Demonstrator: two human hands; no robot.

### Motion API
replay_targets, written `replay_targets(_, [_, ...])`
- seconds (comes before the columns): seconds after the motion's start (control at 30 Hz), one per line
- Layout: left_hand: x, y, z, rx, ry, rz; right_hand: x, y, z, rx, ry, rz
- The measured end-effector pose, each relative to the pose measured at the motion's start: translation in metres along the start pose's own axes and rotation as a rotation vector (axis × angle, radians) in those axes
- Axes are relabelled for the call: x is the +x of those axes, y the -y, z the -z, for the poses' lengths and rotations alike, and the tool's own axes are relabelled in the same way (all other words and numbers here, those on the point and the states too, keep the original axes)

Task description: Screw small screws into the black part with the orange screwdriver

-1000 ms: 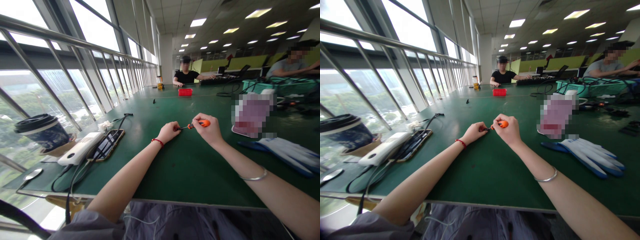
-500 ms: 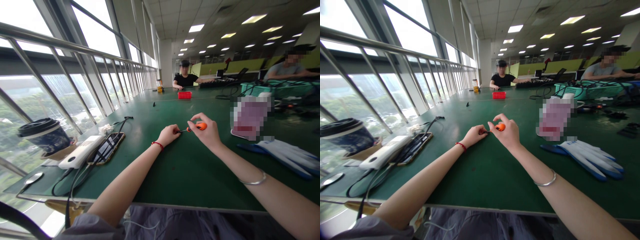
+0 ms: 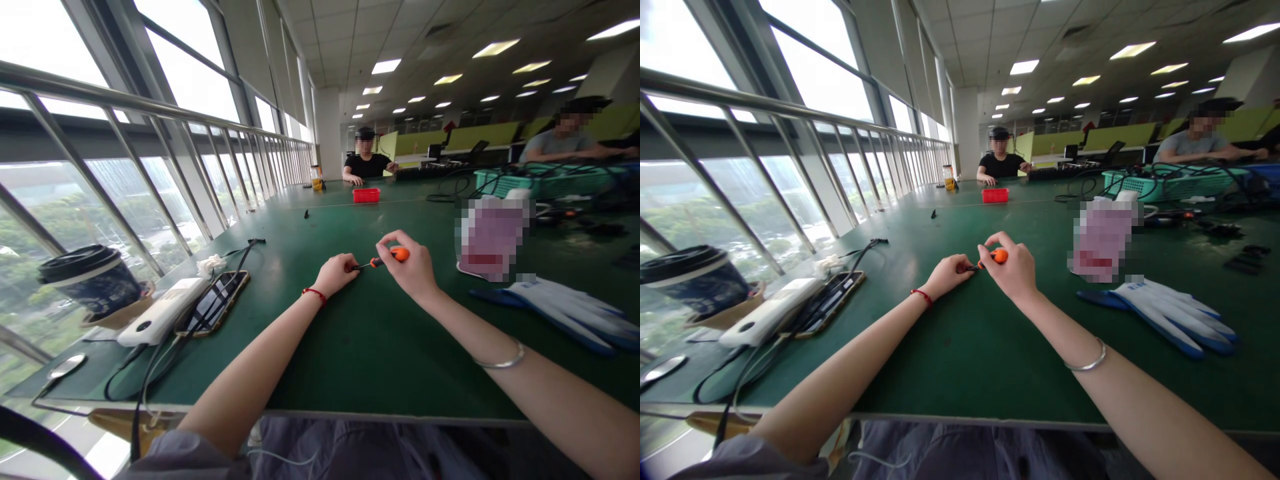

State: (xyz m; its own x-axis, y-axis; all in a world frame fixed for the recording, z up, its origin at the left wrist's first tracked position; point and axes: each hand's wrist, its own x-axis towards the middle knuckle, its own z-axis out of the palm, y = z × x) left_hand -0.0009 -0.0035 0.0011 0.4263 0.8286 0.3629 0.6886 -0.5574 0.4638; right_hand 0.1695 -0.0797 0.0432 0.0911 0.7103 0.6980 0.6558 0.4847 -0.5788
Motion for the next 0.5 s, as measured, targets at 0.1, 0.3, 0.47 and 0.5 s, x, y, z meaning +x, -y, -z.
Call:
replay_targets(0.1, [-0.0003,-0.0008,0.0008,0.007,0.001,-0.002,-0.0006,-0.0001,-0.0003,0.017,0.025,0.007])
replay_targets(0.3, [-0.0009,-0.0024,0.0022,0.006,0.0,-0.007,-0.0023,0.0018,-0.0008,0.068,-0.039,0.125])
replay_targets(0.47, [0.0008,-0.0002,0.0001,-0.009,0.001,0.009,-0.0043,0.0046,-0.0032,0.073,0.04,0.041])
replay_targets(0.5, [0.0012,0.0003,-0.0001,-0.013,0.003,0.011,-0.0049,0.0049,-0.0036,0.073,0.053,0.023])
